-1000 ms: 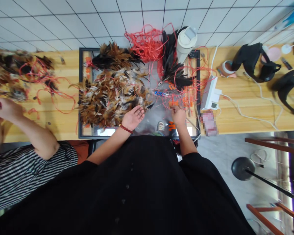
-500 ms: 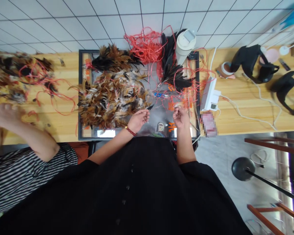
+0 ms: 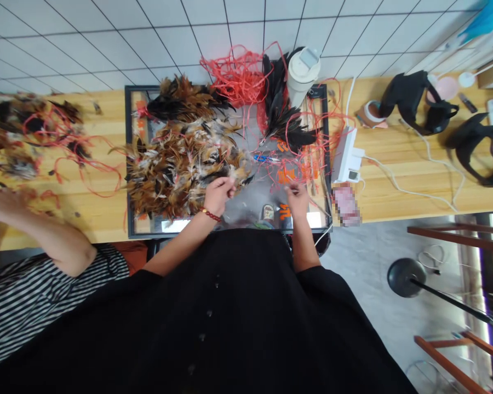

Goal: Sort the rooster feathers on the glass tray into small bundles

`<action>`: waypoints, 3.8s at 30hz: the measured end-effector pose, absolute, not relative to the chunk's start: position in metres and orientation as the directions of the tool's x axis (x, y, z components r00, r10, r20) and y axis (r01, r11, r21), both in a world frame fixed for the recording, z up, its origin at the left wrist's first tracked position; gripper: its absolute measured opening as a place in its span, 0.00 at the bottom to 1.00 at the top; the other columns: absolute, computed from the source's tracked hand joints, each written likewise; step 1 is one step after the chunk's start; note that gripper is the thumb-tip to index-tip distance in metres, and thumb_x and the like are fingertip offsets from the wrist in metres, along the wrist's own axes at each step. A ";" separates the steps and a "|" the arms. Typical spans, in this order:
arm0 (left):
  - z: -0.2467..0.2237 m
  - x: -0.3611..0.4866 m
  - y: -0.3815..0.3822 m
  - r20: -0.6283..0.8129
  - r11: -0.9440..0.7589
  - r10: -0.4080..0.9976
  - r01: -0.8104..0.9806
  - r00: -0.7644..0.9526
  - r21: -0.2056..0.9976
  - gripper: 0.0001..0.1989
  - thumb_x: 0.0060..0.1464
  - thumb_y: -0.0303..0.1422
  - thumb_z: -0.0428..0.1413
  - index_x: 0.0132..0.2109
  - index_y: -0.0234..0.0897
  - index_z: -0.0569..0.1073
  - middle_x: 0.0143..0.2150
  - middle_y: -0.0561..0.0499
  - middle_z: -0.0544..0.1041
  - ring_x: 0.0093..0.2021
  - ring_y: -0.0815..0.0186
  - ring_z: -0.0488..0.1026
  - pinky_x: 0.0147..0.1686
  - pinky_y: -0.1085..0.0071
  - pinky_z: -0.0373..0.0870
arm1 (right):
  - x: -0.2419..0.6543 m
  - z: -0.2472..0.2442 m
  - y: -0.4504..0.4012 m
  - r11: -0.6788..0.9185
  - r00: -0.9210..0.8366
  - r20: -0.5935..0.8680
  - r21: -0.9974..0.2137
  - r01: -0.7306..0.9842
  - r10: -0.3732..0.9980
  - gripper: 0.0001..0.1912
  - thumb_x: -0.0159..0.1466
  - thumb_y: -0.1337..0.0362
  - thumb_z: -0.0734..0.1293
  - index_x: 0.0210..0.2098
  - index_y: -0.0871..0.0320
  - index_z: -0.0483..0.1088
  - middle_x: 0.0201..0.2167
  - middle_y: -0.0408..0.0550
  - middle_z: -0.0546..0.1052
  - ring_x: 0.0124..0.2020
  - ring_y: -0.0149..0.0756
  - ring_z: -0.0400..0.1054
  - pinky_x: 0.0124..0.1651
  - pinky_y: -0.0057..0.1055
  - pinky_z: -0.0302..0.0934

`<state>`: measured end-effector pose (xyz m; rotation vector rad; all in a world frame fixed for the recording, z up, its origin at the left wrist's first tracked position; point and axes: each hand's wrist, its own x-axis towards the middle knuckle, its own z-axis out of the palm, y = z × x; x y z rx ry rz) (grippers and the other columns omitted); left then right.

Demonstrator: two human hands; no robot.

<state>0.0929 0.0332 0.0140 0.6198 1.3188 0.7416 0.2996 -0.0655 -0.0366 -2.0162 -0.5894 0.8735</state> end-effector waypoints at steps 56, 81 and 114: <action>0.022 0.122 0.010 -0.681 0.721 0.690 -0.158 0.245 0.674 0.10 0.40 0.31 0.71 0.26 0.33 0.77 0.18 0.56 0.69 0.20 0.76 0.62 0.24 0.75 0.58 | 0.370 -0.012 -0.060 -0.475 0.766 -0.014 -0.792 0.383 0.642 0.08 0.60 0.61 0.67 0.33 0.59 0.75 0.36 0.50 0.77 0.31 0.33 0.68 0.35 0.31 0.65; 0.034 0.112 0.018 -0.508 0.563 0.757 -0.015 0.411 0.826 0.15 0.42 0.39 0.70 0.29 0.32 0.77 0.23 0.55 0.72 0.23 0.75 0.64 0.25 0.75 0.63 | 0.249 0.026 -0.056 -0.368 0.255 -0.430 -0.893 -0.258 0.866 0.19 0.49 0.49 0.77 0.28 0.57 0.73 0.18 0.38 0.68 0.20 0.25 0.57 0.24 0.26 0.51; 0.038 0.068 0.035 -0.658 0.705 0.668 -0.577 0.347 0.411 0.11 0.58 0.27 0.59 0.32 0.37 0.63 0.23 0.59 0.64 0.22 0.77 0.62 0.23 0.78 0.60 | 0.323 -0.016 -0.057 -0.169 0.730 -0.391 -0.917 -0.362 0.561 0.17 0.54 0.59 0.73 0.28 0.55 0.59 0.22 0.35 0.65 0.19 0.22 0.52 0.21 0.20 0.47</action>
